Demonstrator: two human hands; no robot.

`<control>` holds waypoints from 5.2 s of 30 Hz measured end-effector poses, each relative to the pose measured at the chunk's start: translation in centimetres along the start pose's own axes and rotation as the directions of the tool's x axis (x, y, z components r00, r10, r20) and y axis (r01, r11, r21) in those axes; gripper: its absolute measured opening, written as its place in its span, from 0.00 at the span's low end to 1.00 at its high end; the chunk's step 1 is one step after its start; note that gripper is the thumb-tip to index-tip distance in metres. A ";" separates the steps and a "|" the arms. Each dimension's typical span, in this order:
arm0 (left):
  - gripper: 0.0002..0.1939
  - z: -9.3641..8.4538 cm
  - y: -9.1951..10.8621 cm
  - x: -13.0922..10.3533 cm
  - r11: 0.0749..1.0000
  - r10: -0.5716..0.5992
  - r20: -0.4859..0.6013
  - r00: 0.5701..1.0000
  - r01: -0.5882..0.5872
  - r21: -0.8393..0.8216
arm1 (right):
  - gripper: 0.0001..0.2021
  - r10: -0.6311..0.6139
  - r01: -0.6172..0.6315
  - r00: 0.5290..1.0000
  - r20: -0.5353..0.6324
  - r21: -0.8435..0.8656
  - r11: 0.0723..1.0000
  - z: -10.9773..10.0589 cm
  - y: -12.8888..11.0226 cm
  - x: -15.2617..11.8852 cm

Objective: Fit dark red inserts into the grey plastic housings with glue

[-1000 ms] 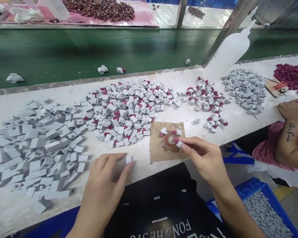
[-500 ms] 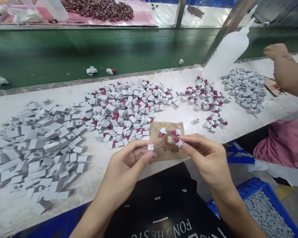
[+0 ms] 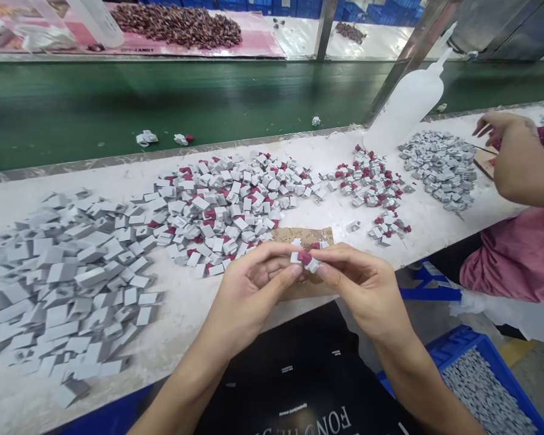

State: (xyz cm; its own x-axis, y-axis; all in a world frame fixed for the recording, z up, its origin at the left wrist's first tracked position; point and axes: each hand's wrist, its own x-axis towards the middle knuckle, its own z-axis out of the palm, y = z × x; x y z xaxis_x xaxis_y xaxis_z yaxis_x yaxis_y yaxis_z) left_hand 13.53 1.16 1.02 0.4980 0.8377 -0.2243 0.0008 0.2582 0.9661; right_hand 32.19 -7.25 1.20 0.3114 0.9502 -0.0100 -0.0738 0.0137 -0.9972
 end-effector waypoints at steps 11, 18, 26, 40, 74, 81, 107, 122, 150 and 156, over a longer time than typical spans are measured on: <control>0.06 -4.5 4.2 -1.3 0.941 0.309 -0.079 0.948 -0.293 0.169 | 0.04 -0.046 0.063 0.958 0.284 -0.052 0.997 4.1 -4.3 4.6; 0.07 -9.2 3.6 -1.5 0.927 0.242 -0.237 0.941 -0.296 -0.229 | 0.04 -0.059 0.075 0.897 0.439 -0.020 0.997 9.6 -5.9 8.4; 0.10 -11.5 4.6 -1.8 0.932 0.254 -0.249 0.935 -0.306 -0.197 | 0.05 -0.019 0.083 0.854 0.519 -0.101 0.991 11.8 -5.4 9.6; 0.16 -19.2 6.9 -1.3 0.962 0.231 -0.652 0.722 -0.069 0.265 | 0.20 0.100 0.535 0.762 0.640 -0.709 0.459 32.9 -1.3 29.8; 0.23 -18.7 5.7 1.1 0.288 0.317 -0.290 0.903 0.200 0.936 | 0.19 0.150 0.061 0.980 0.132 -0.913 0.404 -10.0 -1.5 11.7; 0.20 -14.9 0.1 -5.4 0.184 0.335 -0.342 0.878 0.295 0.938 | 0.22 -0.217 0.088 0.976 -0.016 -0.884 0.460 -10.6 -0.7 7.9; 0.10 -12.6 -3.5 -8.0 0.150 0.441 -0.270 0.856 0.226 0.962 | 0.16 -0.118 0.015 0.986 -0.117 -0.640 0.768 -9.2 2.9 -3.5; 0.20 -8.3 -7.8 -6.2 0.343 0.452 -0.030 0.891 -0.143 0.928 | 0.10 -0.016 -0.112 0.959 -0.283 -0.430 0.896 -8.9 3.3 -2.9; 0.11 -8.5 -4.7 -5.0 0.563 0.203 0.087 0.975 -0.189 0.805 | 0.12 -0.192 0.156 0.981 -0.036 -0.443 0.883 -2.6 1.9 -1.5; 0.12 -4.2 -2.7 -3.2 0.885 0.111 -0.087 0.990 -0.059 0.461 | 0.08 -0.041 0.025 0.993 -0.111 -0.141 0.990 -2.6 1.7 -1.1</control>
State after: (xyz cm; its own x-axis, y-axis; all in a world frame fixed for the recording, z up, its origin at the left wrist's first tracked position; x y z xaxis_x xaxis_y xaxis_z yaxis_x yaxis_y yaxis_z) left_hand 8.29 -0.24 -1.42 0.4178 0.8998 -0.1261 0.3714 -0.0425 0.9275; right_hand 34.15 -9.03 -0.71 0.4170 0.9086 0.0231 0.0688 -0.0062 -0.9976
